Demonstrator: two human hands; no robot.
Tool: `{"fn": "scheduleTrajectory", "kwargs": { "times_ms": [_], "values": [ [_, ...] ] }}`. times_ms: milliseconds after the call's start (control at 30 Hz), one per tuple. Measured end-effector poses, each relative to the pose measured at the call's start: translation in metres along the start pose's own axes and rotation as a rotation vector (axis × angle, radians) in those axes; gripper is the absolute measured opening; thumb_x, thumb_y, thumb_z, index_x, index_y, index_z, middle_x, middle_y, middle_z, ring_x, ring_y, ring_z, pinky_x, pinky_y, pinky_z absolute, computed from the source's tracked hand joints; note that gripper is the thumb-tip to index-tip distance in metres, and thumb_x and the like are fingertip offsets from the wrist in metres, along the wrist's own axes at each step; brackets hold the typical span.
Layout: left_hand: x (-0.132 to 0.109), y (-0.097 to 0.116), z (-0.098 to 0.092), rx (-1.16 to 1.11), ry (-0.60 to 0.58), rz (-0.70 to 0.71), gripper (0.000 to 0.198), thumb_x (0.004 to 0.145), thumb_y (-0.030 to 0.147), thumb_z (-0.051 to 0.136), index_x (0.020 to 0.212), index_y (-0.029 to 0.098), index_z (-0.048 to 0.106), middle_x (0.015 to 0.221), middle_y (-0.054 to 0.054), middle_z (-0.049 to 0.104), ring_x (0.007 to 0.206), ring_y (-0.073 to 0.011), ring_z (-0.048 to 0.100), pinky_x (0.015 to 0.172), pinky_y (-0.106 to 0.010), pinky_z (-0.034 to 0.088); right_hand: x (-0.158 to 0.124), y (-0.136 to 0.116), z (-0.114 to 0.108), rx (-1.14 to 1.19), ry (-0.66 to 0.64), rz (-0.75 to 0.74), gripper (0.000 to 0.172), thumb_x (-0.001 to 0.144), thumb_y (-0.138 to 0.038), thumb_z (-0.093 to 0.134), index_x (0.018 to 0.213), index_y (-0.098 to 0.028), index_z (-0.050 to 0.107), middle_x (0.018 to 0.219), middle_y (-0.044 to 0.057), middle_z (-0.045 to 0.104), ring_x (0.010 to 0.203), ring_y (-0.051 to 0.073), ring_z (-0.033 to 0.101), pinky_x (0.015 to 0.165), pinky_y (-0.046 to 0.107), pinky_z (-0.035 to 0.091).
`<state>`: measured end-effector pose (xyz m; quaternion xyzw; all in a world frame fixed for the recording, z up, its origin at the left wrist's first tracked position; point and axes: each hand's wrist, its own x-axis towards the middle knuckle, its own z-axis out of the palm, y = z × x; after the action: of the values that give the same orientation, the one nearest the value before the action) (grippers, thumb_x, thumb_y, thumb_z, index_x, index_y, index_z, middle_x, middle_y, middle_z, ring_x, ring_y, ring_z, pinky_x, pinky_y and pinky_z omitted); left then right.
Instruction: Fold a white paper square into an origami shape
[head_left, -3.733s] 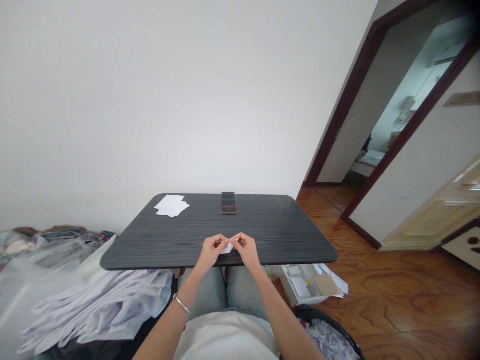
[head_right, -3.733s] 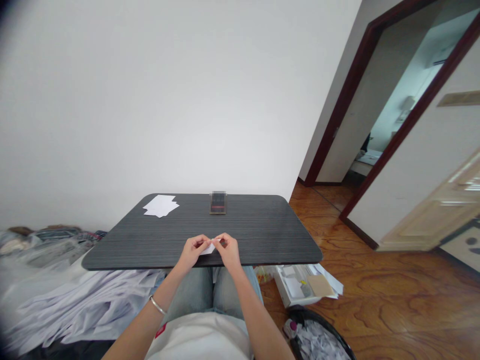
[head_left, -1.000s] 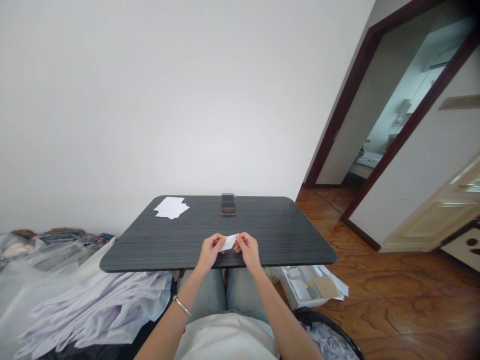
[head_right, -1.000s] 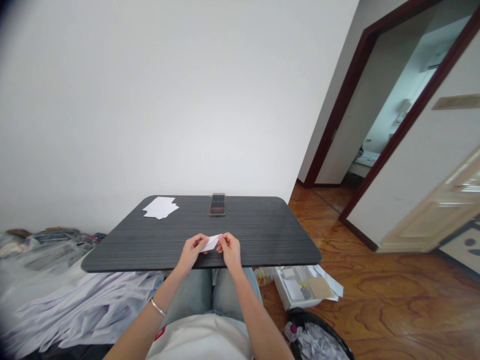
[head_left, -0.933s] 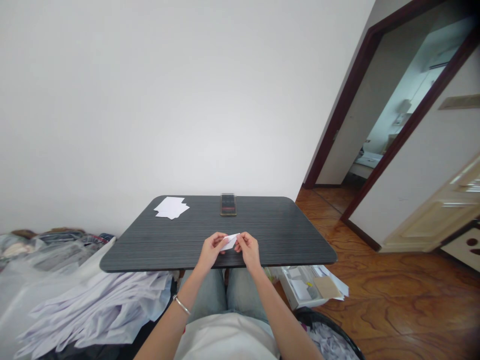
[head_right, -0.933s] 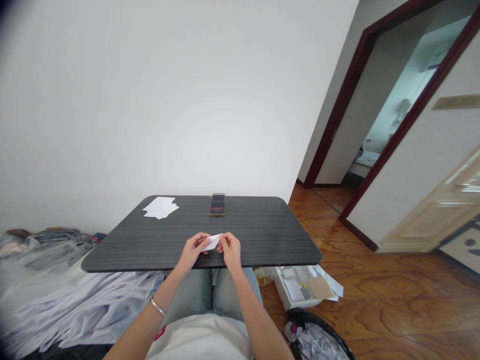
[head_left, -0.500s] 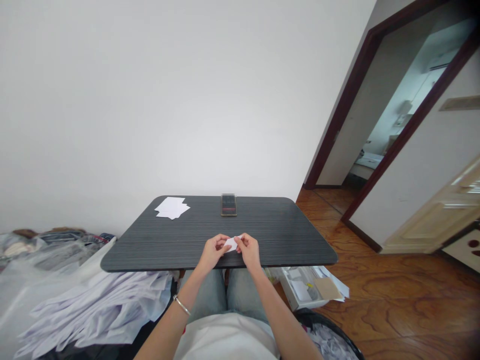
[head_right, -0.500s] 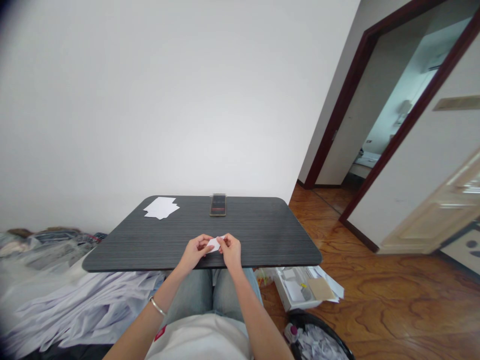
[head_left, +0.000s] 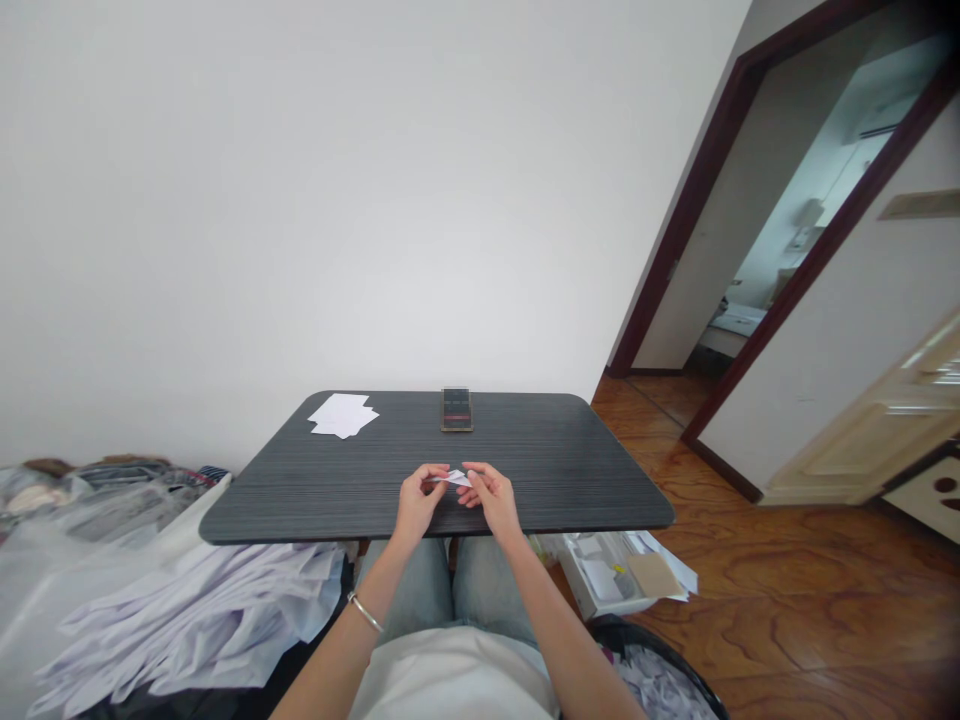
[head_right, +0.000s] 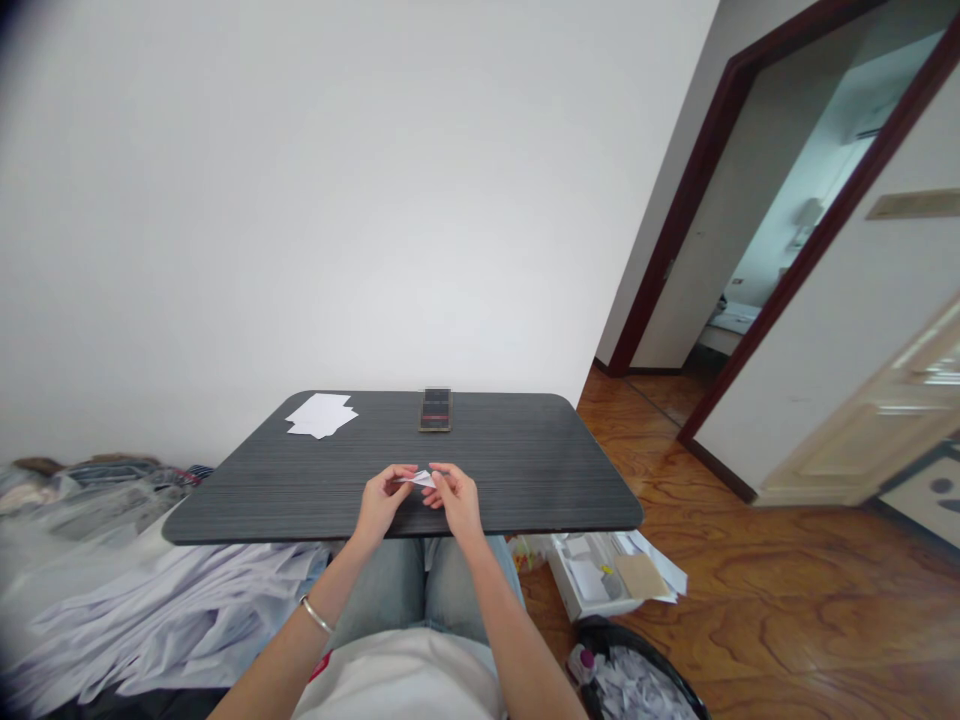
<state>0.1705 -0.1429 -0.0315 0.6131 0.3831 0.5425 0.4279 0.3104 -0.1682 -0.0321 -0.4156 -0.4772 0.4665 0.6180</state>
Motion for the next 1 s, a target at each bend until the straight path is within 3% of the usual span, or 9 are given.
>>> {"fn": "scheduleTrajectory", "kwargs": {
  "times_ms": [300,400,533,700,1000],
  "values": [
    [-0.002,0.007,0.000,-0.033,-0.089,0.000,0.016,0.066,0.025,0.065,0.077,0.013,0.066,0.100,-0.011,0.064,0.089,-0.0215,0.058,0.071,-0.028,0.045,0.002,0.003,-0.004,0.018,0.046,-0.027,0.021,0.070,-0.034,0.061,0.079,-0.014,0.064,0.064,0.002,0.065,0.052,0.012,0.059,0.044,0.020,0.046],
    [-0.002,0.010,0.001,-0.109,-0.098,-0.053,0.019,0.068,0.029,0.063,0.076,0.013,0.065,0.096,-0.011,0.065,0.081,-0.0196,0.059,0.063,-0.026,0.045,0.002,0.003,-0.005,0.025,0.067,-0.032,0.019,0.069,-0.031,0.062,0.077,-0.014,0.064,0.061,0.001,0.064,0.052,0.012,0.058,0.044,0.020,0.046],
    [-0.002,0.009,0.002,-0.135,-0.086,-0.093,0.021,0.065,0.029,0.065,0.078,0.012,0.064,0.090,-0.008,0.066,0.068,-0.0155,0.059,0.054,-0.023,0.044,0.002,0.003,-0.005,0.048,0.088,-0.045,0.021,0.069,-0.030,0.062,0.085,-0.016,0.062,0.061,-0.001,0.063,0.053,0.012,0.058,0.045,0.020,0.047],
    [-0.001,0.005,0.001,-0.123,-0.026,-0.120,0.021,0.065,0.028,0.065,0.077,0.012,0.061,0.074,-0.003,0.065,0.058,-0.0110,0.056,0.053,-0.021,0.044,0.000,0.001,-0.002,0.020,-0.041,-0.021,0.034,0.071,-0.031,0.060,0.101,-0.018,0.059,0.072,0.001,0.065,0.059,0.014,0.062,0.046,0.021,0.047],
    [-0.002,0.006,0.003,-0.098,-0.088,-0.123,0.029,0.062,0.026,0.069,0.086,0.013,0.061,0.080,-0.004,0.065,0.064,-0.0141,0.059,0.057,-0.023,0.046,0.000,0.005,-0.003,0.017,-0.003,-0.032,0.032,0.068,-0.025,0.061,0.099,-0.016,0.056,0.070,0.000,0.063,0.054,0.012,0.061,0.044,0.020,0.045]
  ]
}}
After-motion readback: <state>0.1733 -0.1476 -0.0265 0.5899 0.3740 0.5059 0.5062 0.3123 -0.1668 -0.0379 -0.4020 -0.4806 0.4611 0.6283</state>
